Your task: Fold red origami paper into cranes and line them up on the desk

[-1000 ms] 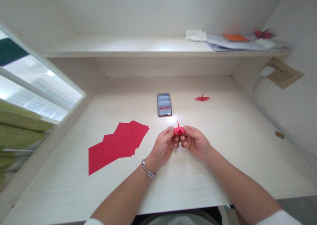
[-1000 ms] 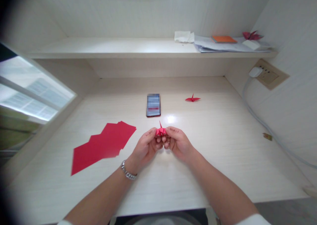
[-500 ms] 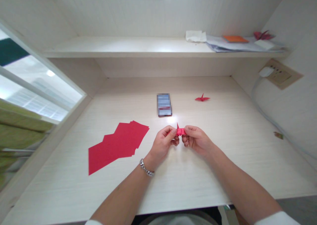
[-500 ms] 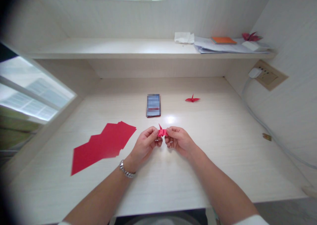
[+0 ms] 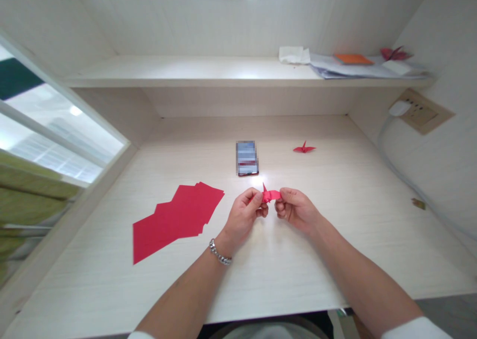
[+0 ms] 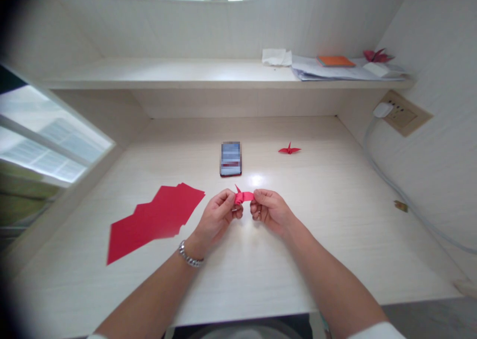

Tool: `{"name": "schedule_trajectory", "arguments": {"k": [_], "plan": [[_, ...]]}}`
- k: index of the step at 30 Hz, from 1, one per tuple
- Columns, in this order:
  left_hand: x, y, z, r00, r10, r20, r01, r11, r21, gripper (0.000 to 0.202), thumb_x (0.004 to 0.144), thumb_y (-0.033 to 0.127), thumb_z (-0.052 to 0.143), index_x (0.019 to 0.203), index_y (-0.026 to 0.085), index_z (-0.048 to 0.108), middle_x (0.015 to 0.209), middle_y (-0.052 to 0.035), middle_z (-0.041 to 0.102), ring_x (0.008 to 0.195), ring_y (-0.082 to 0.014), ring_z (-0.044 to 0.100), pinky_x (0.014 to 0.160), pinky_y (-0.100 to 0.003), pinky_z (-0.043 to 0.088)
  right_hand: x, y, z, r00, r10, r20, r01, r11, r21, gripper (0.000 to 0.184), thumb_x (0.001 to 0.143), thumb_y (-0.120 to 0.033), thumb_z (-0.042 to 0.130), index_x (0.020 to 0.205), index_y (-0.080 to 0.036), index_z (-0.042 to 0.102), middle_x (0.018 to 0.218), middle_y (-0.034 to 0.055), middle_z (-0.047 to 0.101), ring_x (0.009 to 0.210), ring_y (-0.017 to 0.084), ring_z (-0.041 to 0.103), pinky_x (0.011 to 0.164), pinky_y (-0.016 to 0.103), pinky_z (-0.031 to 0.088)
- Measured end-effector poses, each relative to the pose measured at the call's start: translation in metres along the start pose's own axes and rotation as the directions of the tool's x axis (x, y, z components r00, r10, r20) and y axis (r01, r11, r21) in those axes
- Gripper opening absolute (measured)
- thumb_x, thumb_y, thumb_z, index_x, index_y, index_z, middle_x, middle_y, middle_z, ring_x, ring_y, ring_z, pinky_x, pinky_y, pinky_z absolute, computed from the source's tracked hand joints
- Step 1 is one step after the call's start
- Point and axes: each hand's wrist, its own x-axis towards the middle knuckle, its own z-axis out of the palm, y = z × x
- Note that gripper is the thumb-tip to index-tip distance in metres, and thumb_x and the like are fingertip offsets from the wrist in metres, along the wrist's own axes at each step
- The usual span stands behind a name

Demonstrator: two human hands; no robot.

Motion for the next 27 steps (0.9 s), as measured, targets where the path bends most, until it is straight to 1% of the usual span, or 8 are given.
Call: {"name": "schedule_trajectory", "arguments": {"k": [3, 8, 11, 14, 17, 19, 24, 27], "plan": [[0.000, 0.000, 0.002, 1.000, 0.006, 0.007, -0.006, 1.000, 0.004, 0.027, 0.084, 0.040, 0.062, 0.076, 0.016, 0.053, 0.067, 0.0014, 0.053, 0.060, -0.0098, 0.053, 0.058, -0.024, 0.041, 0.000, 0.001, 0.001, 1.000, -0.014, -0.019, 0.014, 1.000, 0.015, 0.027, 0.075, -0.037, 0.074, 0.068, -0.016, 0.058, 0.054, -0.0026, 0.061, 0.044, 0.008, 0.053, 0.046, 0.019, 0.044], [0.000, -0.001, 0.003, 1.000, 0.011, -0.003, -0.011, 1.000, 0.015, 0.027, 0.085, 0.040, 0.061, 0.076, 0.016, 0.053, 0.066, 0.0016, 0.054, 0.059, -0.0097, 0.053, 0.057, -0.024, 0.040, 0.000, 0.002, 0.007, 1.000, 0.005, -0.025, -0.004, 0.997, 0.072, 0.039, 0.078, -0.047, 0.068, 0.059, -0.018, 0.050, 0.049, -0.0036, 0.055, 0.042, 0.010, 0.048, 0.045, 0.023, 0.042], [0.002, -0.002, 0.002, 0.999, 0.033, -0.036, -0.029, 0.994, 0.107, 0.027, 0.085, 0.040, 0.061, 0.076, 0.016, 0.054, 0.065, 0.0011, 0.055, 0.058, -0.0099, 0.053, 0.057, -0.023, 0.040, 0.002, 0.002, 0.008, 0.999, 0.004, -0.052, -0.002, 0.999, 0.045, 0.043, 0.078, -0.054, 0.064, 0.060, -0.019, 0.048, 0.050, -0.0030, 0.055, 0.043, 0.010, 0.049, 0.044, 0.023, 0.040], [0.003, -0.004, 0.001, 0.996, 0.062, -0.070, -0.044, 0.971, 0.234, 0.028, 0.084, 0.041, 0.061, 0.075, 0.015, 0.056, 0.062, 0.0009, 0.056, 0.057, -0.0104, 0.053, 0.057, -0.023, 0.040, 0.004, 0.003, 0.006, 0.993, -0.072, -0.098, 0.065, 0.995, -0.071, 0.044, 0.077, -0.059, 0.063, 0.065, -0.019, 0.052, 0.053, -0.0021, 0.055, 0.044, 0.010, 0.048, 0.043, 0.022, 0.037], [0.003, -0.005, 0.001, 0.994, 0.079, -0.069, -0.053, 0.947, 0.318, 0.029, 0.082, 0.042, 0.063, 0.073, 0.015, 0.056, 0.060, 0.0013, 0.057, 0.055, -0.0105, 0.052, 0.056, -0.023, 0.040, 0.004, 0.006, 0.007, 0.982, -0.165, -0.095, 0.138, 0.961, -0.242, 0.036, 0.074, -0.050, 0.071, 0.069, -0.017, 0.056, 0.054, -0.0033, 0.052, 0.044, 0.008, 0.046, 0.042, 0.020, 0.034], [0.003, -0.005, 0.001, 0.996, 0.069, -0.052, -0.048, 0.943, 0.329, 0.029, 0.081, 0.043, 0.064, 0.073, 0.015, 0.057, 0.059, 0.0016, 0.057, 0.055, -0.0106, 0.052, 0.055, -0.023, 0.040, 0.004, 0.007, 0.008, 0.984, -0.162, -0.071, 0.134, 0.945, -0.297, 0.033, 0.073, -0.043, 0.074, 0.067, -0.017, 0.054, 0.052, -0.0047, 0.050, 0.042, 0.007, 0.043, 0.041, 0.020, 0.032], [0.003, -0.005, -0.001, 1.000, -0.006, -0.027, 0.013, 0.961, 0.276, 0.031, 0.081, 0.044, 0.064, 0.072, 0.015, 0.057, 0.058, 0.0016, 0.056, 0.053, -0.0103, 0.050, 0.053, -0.023, 0.038, 0.002, 0.007, 0.011, 0.994, -0.096, -0.059, 0.080, 0.971, -0.227, 0.031, 0.073, -0.038, 0.074, 0.066, -0.017, 0.053, 0.051, -0.0045, 0.051, 0.043, 0.007, 0.043, 0.041, 0.019, 0.032], [0.003, -0.005, -0.001, 0.998, -0.054, -0.011, 0.055, 0.987, 0.151, 0.031, 0.081, 0.043, 0.065, 0.070, 0.015, 0.055, 0.059, 0.0014, 0.054, 0.053, -0.0094, 0.049, 0.053, -0.022, 0.037, 0.001, 0.006, 0.012, 0.995, -0.077, -0.056, 0.067, 0.983, -0.170, 0.028, 0.074, -0.036, 0.074, 0.067, -0.017, 0.054, 0.052, -0.0039, 0.052, 0.044, 0.008, 0.046, 0.042, 0.019, 0.033]]}}
